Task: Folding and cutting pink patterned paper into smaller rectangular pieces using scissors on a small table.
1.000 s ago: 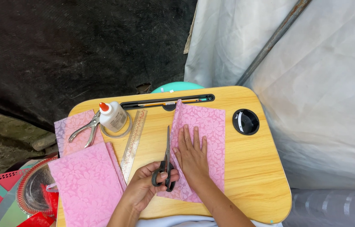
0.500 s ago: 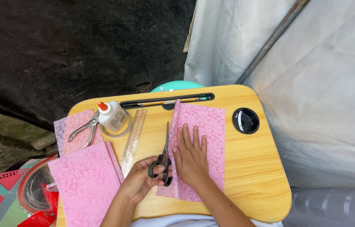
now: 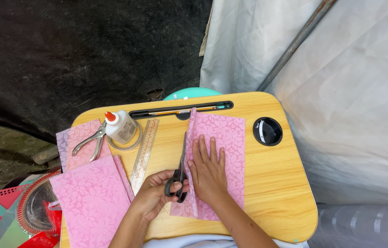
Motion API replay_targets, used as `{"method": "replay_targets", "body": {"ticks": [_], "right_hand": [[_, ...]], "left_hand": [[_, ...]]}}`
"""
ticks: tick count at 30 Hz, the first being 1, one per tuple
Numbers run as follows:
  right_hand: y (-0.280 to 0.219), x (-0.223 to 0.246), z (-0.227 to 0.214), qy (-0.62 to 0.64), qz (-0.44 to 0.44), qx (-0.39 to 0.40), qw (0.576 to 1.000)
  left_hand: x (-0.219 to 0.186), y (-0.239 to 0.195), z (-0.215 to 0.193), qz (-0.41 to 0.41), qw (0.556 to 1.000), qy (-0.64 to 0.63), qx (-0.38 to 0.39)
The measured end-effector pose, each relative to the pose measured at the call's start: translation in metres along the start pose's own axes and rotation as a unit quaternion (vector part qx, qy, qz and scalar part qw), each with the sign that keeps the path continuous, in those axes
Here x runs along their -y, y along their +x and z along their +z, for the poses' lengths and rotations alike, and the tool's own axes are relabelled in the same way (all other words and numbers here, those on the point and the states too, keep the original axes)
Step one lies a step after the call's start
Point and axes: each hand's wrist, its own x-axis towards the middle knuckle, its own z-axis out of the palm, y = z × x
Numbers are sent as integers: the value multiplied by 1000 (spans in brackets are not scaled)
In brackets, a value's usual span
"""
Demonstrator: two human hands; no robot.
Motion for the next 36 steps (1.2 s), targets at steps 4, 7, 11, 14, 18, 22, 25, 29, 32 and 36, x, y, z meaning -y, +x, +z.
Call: {"method": "replay_targets", "body": {"ticks": [4,7,11,14,18,22,25,29,32,36], "right_hand": [[0,0,-1,5,2,9,1000],[0,0,-2,26,12,24,999],[1,-4,6,-9,1,19,1000],[0,-2,4,-13,1,15,1000],[1,0,1,8,5,10,1000],[1,-1,3,18,14,17,1000],[2,-2,0,10,12,1,1000],[11,0,-13,-7,18,-5,1000],[19,1,-13,-43,3,-42,998],[28,2,-15,-63,-31,-81,994]], "left_hand": [[-3,1,1,1,1000,6,-6],[-12,3,4,3,1000,-10,-7],[-25,5,10,-18,1000,-2,17],[-25,8,6,-25,999,-2,21],[-25,0,8,-36,999,-4,32],[-21,-13,-3,-45,998,-7,34],[-21,-24,-6,-56,998,-18,9],[-23,-44,-7,-66,998,-20,3],[-17,-49,-14,-80,997,-19,8],[-9,-51,-21,-91,996,-13,5]]}}
